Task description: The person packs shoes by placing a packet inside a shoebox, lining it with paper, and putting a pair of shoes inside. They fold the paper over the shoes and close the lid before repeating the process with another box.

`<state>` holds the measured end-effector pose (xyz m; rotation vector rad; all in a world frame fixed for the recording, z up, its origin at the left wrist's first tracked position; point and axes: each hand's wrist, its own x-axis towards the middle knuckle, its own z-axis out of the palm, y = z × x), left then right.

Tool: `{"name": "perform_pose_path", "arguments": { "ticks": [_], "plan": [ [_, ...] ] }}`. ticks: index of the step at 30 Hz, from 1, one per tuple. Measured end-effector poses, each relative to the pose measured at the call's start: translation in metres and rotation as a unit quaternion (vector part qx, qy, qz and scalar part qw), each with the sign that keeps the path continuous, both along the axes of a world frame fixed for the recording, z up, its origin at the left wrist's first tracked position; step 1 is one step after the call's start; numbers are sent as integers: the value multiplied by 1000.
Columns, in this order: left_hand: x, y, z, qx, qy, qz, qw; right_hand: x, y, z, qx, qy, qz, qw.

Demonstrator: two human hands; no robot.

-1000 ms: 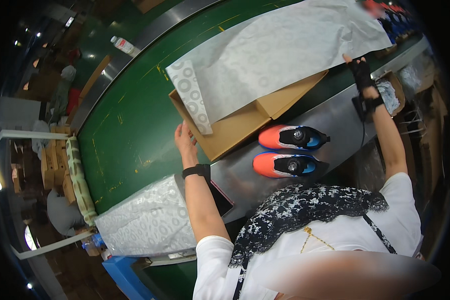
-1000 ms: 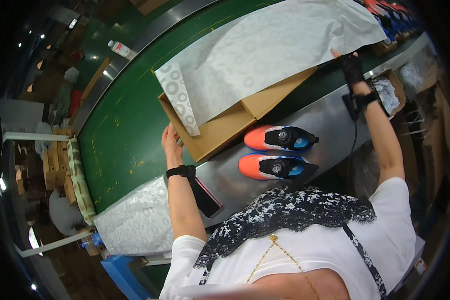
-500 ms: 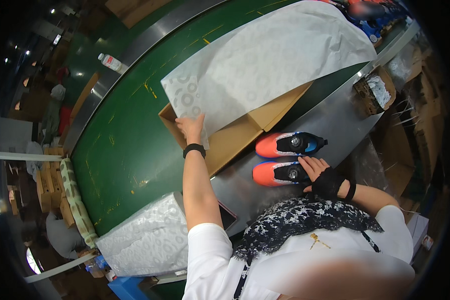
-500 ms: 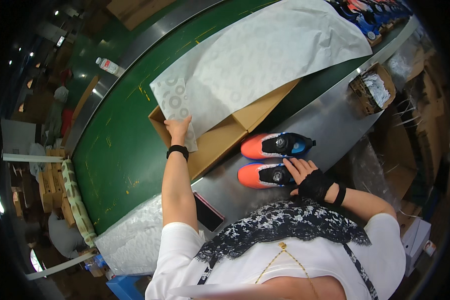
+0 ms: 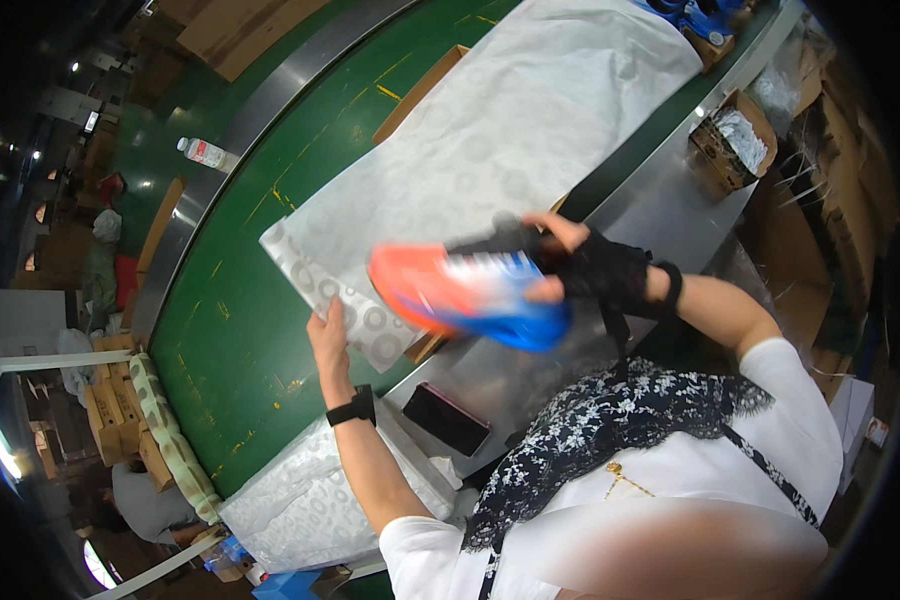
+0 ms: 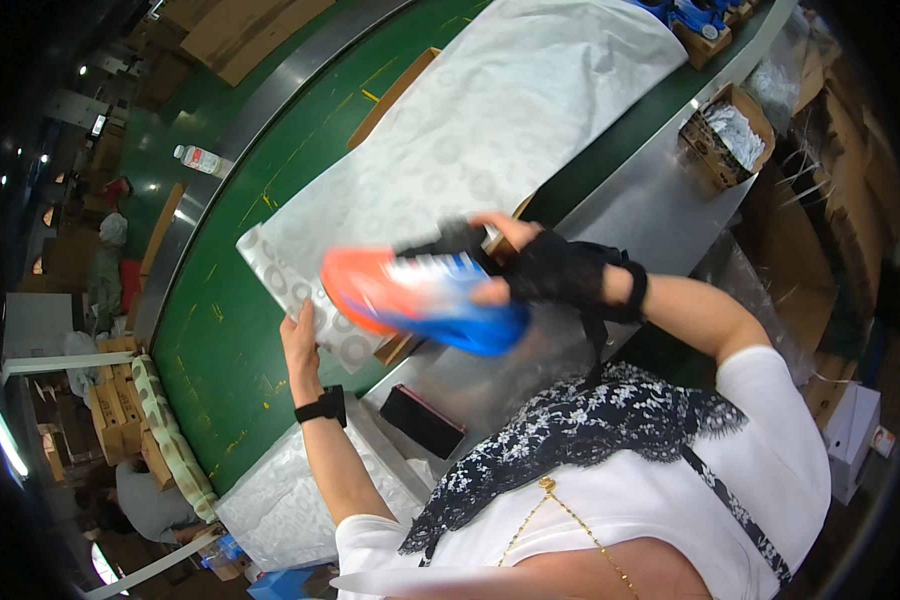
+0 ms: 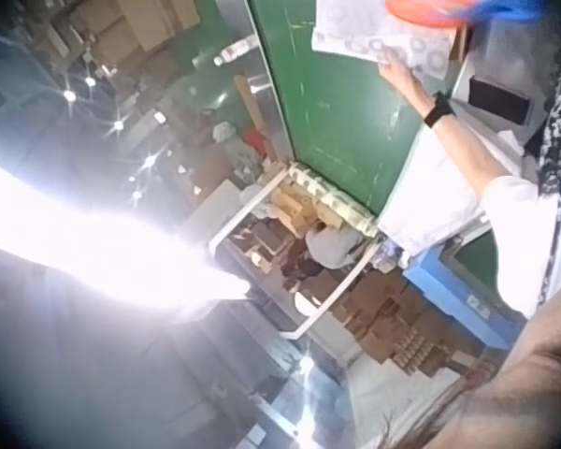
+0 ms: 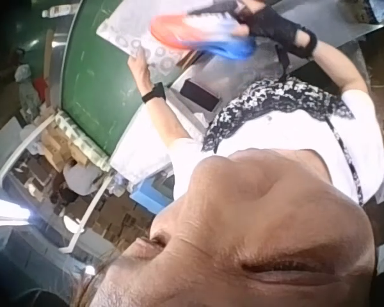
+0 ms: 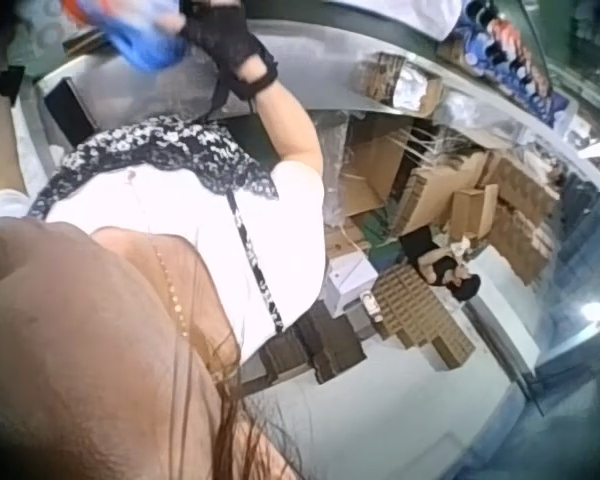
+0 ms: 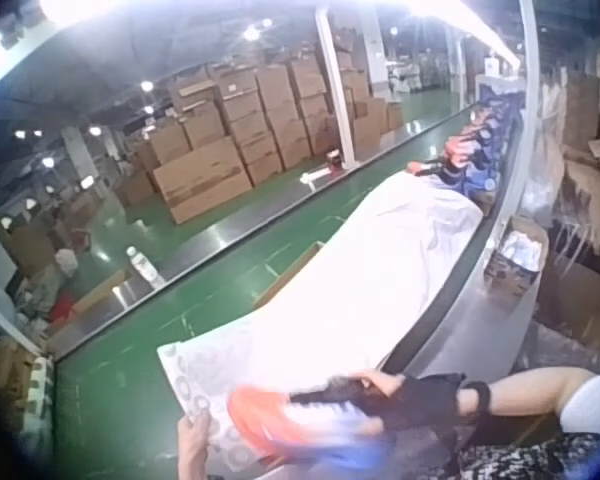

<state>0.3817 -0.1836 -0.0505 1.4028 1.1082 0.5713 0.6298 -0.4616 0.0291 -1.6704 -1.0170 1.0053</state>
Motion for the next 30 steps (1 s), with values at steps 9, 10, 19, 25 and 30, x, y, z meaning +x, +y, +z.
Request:
{"name": "perform_pose_path", "arguments": {
  "ticks": [9,10,19,25,30],
  "plan": [
    [37,-50,43,-82,-180,-35,980,-15,125,-95,-55,-60,-66,994],
    [51,-57,41,-121,-227,-58,965,-22,126,-102,-57,-44,6,997],
    [102,-84,-30,354,305,-348,813,-20,26,-72,200,-333,122,914],
    [107,-85,-24,341,495,-415,683,31,-76,-65,-174,-614,125,760],
    [111,-111,-6,280,142,-406,858,38,-78,-66,-183,-410,175,876]
  ]
}}
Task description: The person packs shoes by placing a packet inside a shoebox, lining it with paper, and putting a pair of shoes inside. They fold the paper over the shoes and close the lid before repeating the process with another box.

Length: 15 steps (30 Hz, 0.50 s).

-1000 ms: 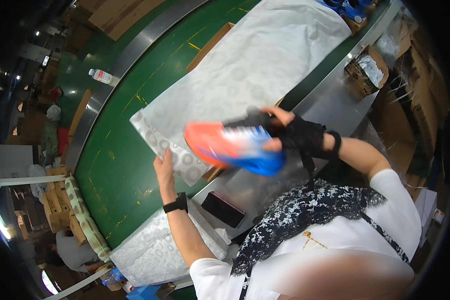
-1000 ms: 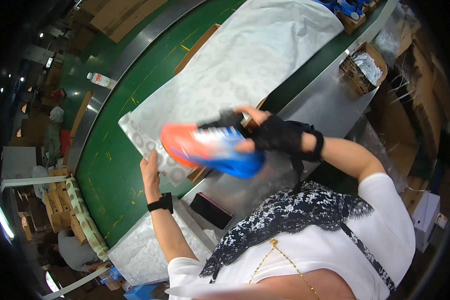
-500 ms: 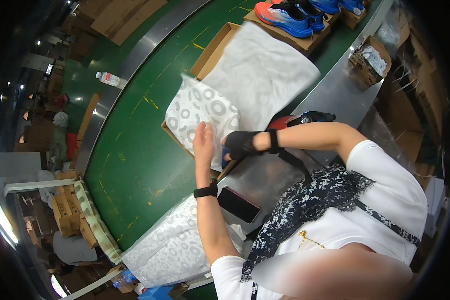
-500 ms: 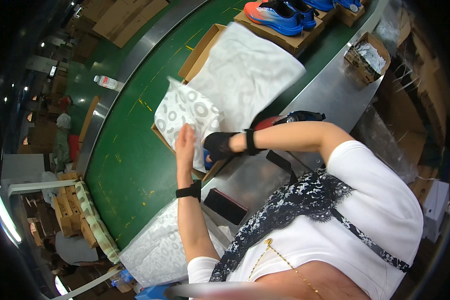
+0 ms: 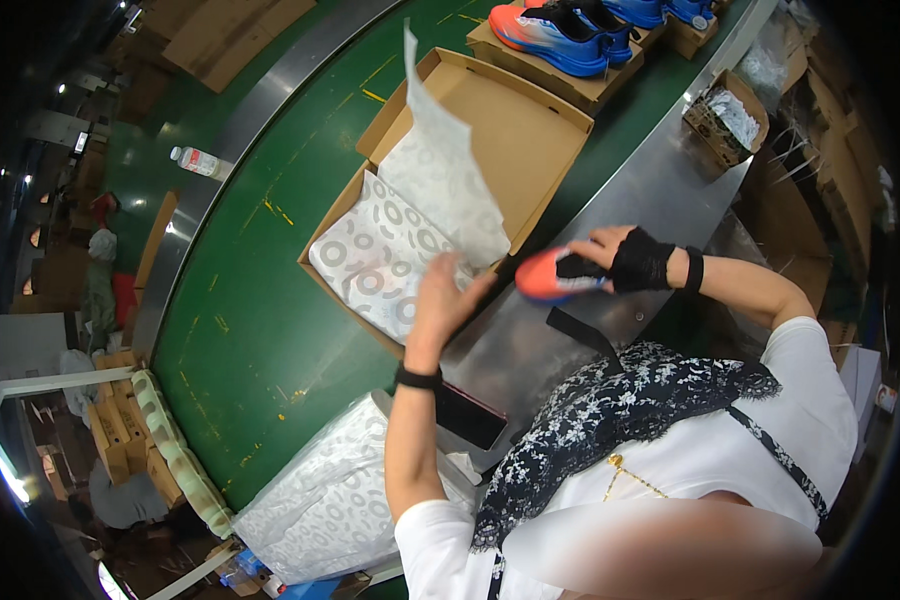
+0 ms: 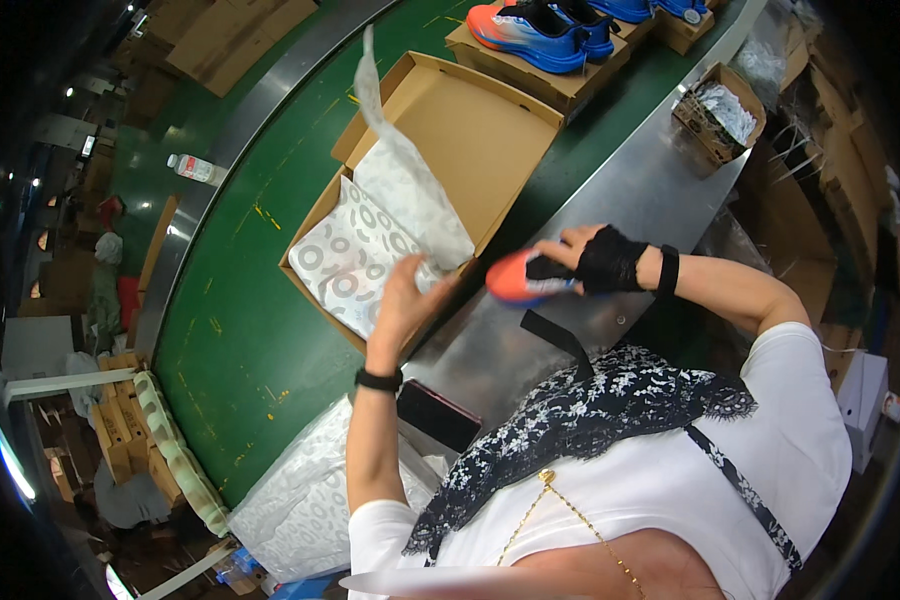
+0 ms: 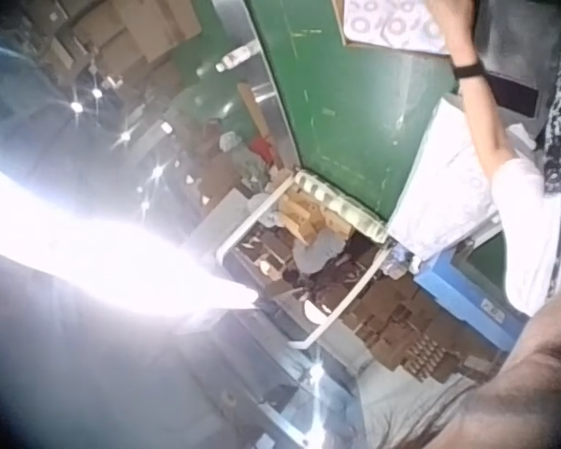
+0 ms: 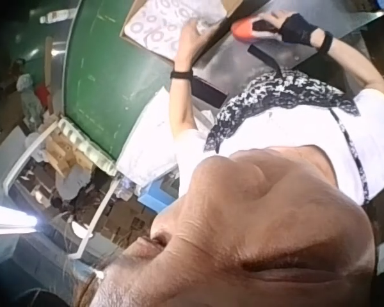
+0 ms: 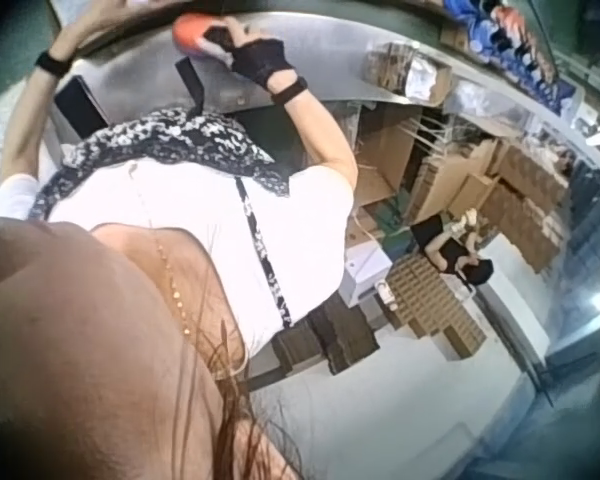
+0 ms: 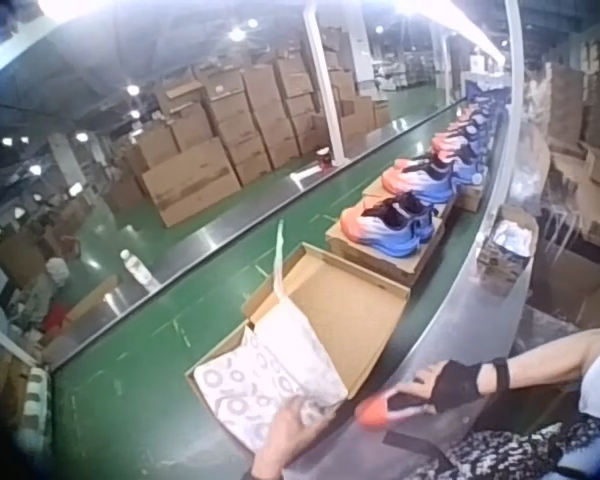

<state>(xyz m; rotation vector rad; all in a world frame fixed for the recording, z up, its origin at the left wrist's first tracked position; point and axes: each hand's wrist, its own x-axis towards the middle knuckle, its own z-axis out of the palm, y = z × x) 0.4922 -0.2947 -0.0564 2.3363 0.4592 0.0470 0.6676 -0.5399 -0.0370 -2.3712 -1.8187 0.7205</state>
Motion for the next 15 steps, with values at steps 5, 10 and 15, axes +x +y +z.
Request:
{"name": "perform_pose_path", "arguments": {
  "ticks": [5,10,15],
  "plan": [
    [-39,-78,67,3,-50,-108,993,-52,52,59,186,146,192,952],
    [-79,-59,76,0,6,88,996,-65,112,65,274,189,160,929],
    [-135,-33,53,-257,-48,355,898,-52,141,64,416,204,-80,882]
  ]
}}
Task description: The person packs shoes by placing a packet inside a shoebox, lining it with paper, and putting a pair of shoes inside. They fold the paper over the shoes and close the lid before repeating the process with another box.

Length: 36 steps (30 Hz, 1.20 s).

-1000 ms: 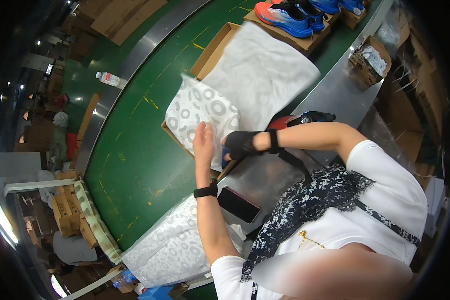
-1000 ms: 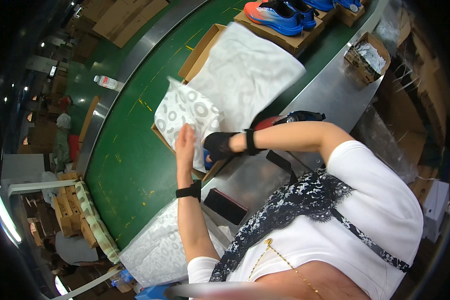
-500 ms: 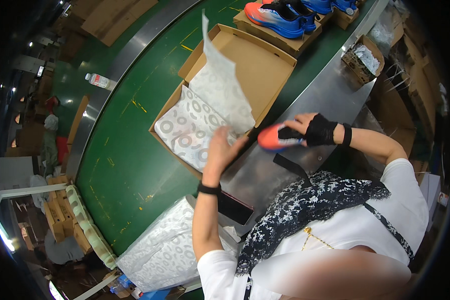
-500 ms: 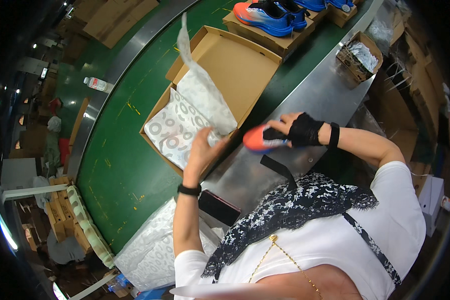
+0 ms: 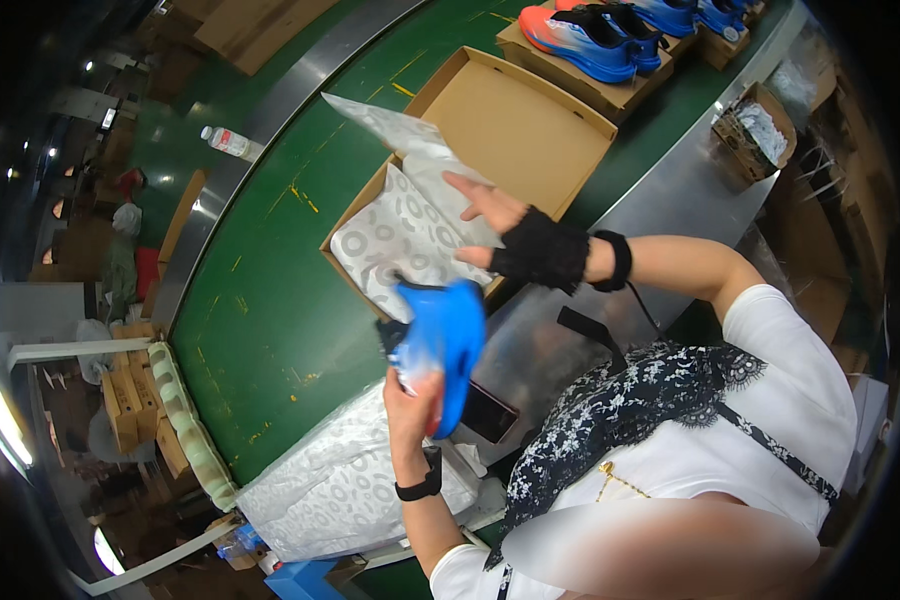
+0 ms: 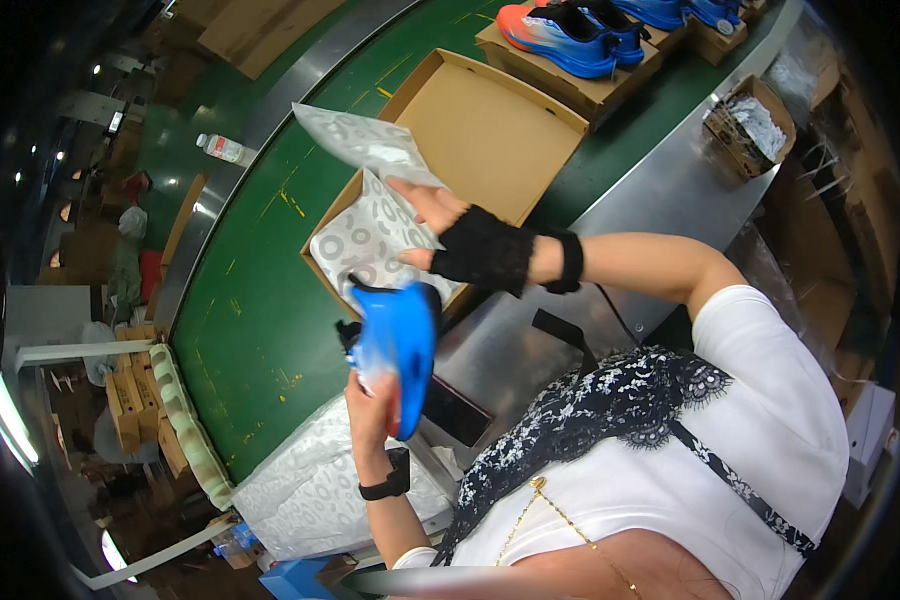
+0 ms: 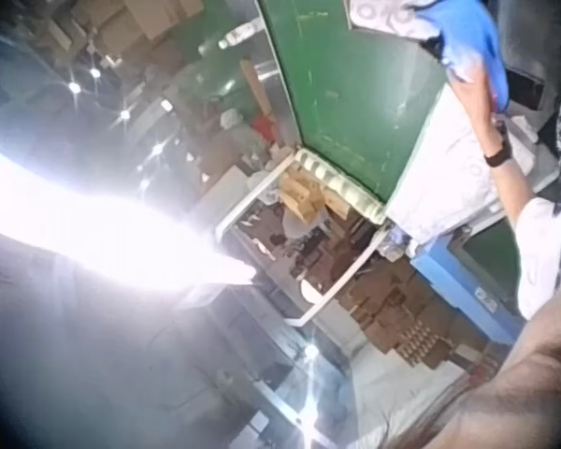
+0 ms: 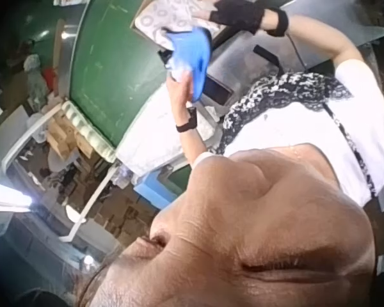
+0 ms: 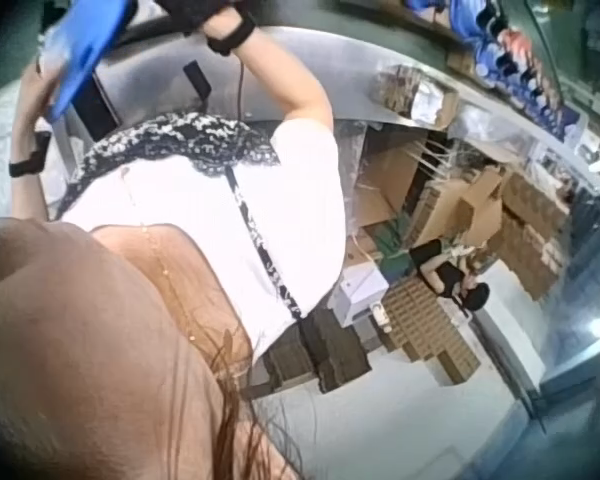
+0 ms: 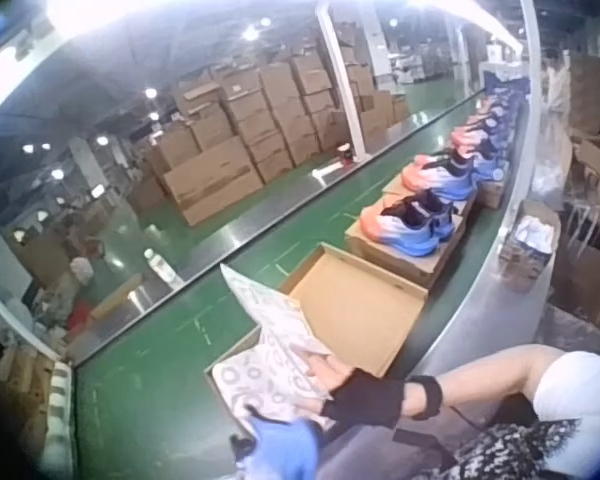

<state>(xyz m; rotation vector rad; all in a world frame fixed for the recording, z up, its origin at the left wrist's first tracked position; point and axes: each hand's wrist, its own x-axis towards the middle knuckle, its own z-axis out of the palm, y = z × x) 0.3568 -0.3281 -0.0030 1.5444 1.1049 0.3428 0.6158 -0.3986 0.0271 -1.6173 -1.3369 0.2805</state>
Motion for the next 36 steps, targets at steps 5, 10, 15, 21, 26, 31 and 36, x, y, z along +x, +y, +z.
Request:
{"name": "perform_pose_path", "arguments": {
  "ticks": [5,10,15,21,26,31,36],
  "plan": [
    [55,45,-30,-305,-346,131,878,-12,-48,-31,46,-1,109,993],
    [129,84,-66,-371,-167,80,910,3,-77,-71,-156,23,159,975],
    [152,74,-79,-279,32,-99,955,35,-69,-89,-290,425,-20,857],
    [91,75,-68,-248,-158,20,956,37,-36,-117,-154,494,-109,849],
    [13,69,-66,-61,-204,259,942,-8,-8,-89,-47,-121,-82,988],
    [19,53,-88,0,-22,233,972,-27,-2,-136,-77,-391,15,917],
    [35,47,-107,61,-21,197,978,-29,0,-118,-127,-444,37,886]
  ]
}}
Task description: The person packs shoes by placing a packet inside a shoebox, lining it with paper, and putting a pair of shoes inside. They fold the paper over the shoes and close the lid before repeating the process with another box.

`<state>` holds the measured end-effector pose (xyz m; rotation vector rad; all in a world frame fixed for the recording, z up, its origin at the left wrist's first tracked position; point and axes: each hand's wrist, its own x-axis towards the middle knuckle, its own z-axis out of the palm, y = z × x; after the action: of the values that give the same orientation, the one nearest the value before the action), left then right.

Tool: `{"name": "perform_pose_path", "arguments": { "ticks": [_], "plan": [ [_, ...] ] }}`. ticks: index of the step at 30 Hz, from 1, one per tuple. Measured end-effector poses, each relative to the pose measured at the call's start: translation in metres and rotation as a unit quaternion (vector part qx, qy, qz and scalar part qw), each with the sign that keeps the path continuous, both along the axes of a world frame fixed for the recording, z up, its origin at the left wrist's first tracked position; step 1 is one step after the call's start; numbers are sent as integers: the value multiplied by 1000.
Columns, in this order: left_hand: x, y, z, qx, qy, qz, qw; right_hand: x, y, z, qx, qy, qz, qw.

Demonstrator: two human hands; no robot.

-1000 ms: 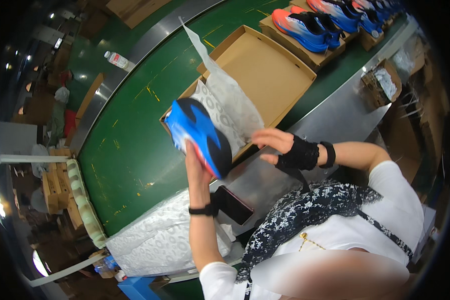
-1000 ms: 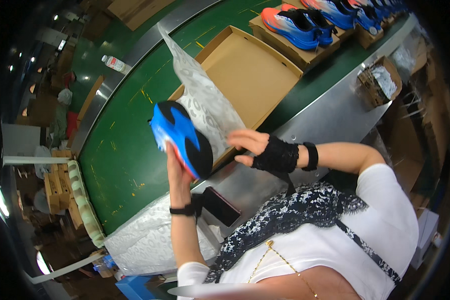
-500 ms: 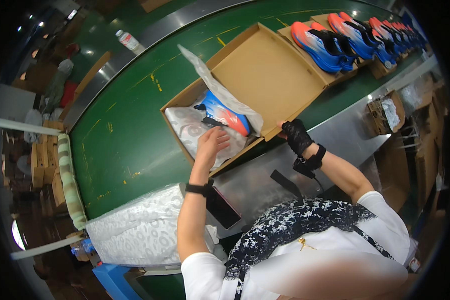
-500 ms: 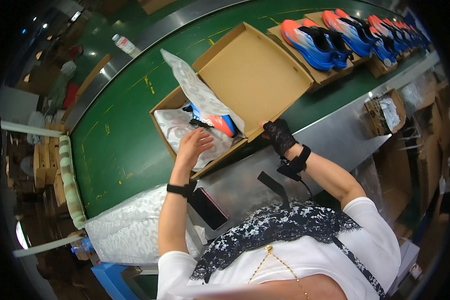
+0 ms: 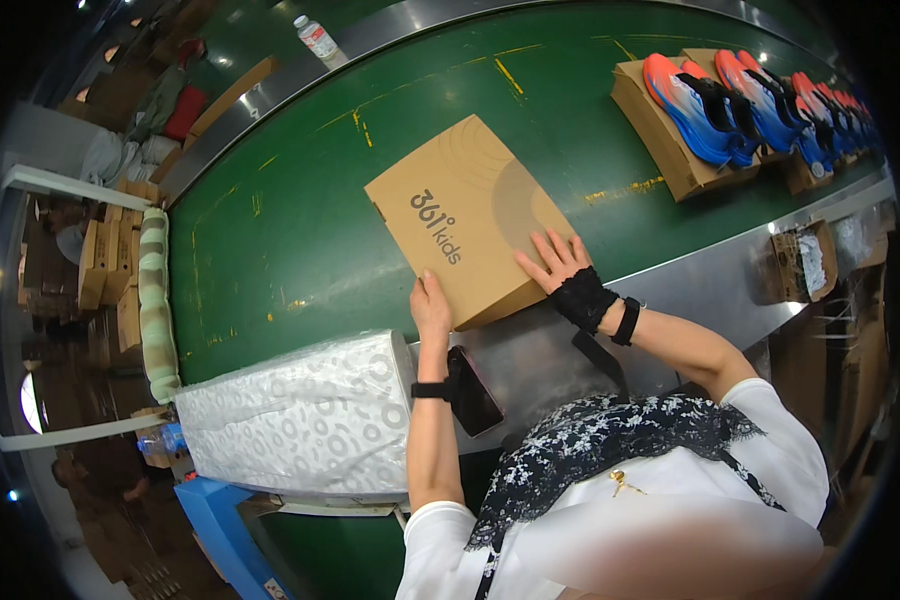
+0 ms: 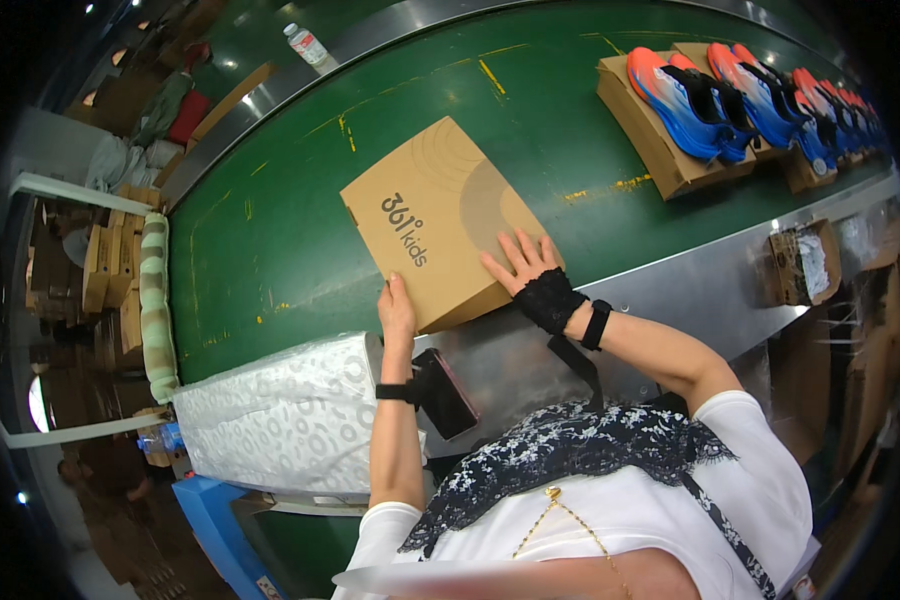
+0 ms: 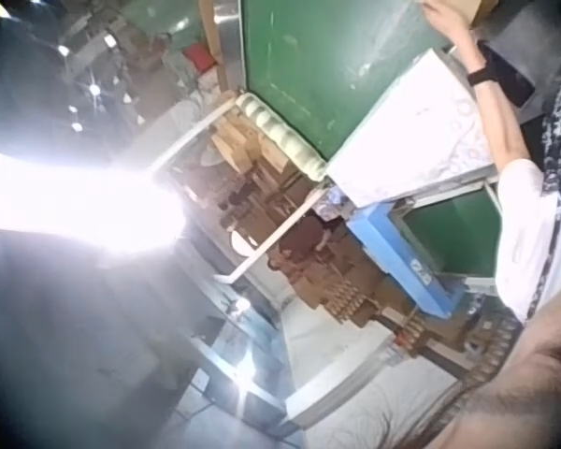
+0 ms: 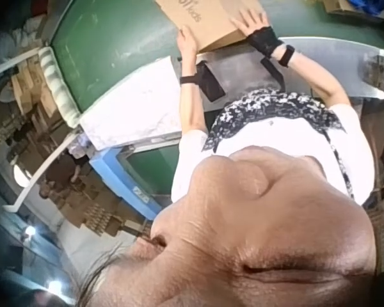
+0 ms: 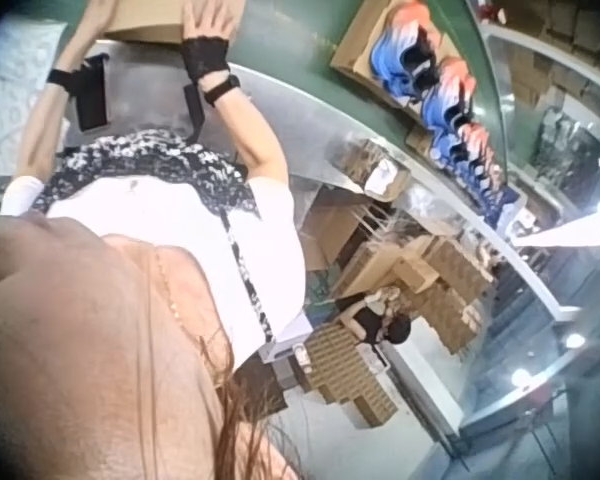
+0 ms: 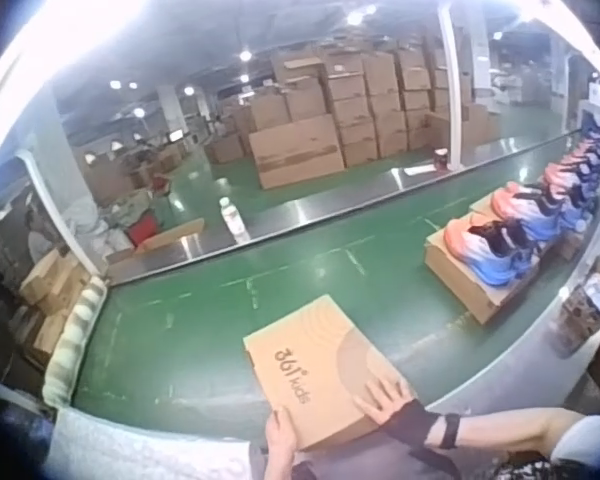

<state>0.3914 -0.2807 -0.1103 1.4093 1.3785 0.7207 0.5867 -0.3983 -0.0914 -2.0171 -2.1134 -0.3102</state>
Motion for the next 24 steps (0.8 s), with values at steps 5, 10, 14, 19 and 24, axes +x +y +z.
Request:
{"name": "perform_pose_path", "arguments": {
  "ticks": [5,10,14,19,24],
  "plan": [
    [3,-9,-11,183,47,-5,982,5,-16,-4,28,53,-5,998],
    [14,-4,-16,125,-5,-35,992,14,-14,7,10,26,-28,999],
    [35,-31,-2,260,25,-34,965,25,-40,-6,18,45,-48,998],
    [42,8,-18,75,-21,-61,995,30,-17,-3,0,25,-80,996],
    [56,9,34,-162,-75,-95,979,40,-38,48,-32,4,-88,996]
  ]
}}
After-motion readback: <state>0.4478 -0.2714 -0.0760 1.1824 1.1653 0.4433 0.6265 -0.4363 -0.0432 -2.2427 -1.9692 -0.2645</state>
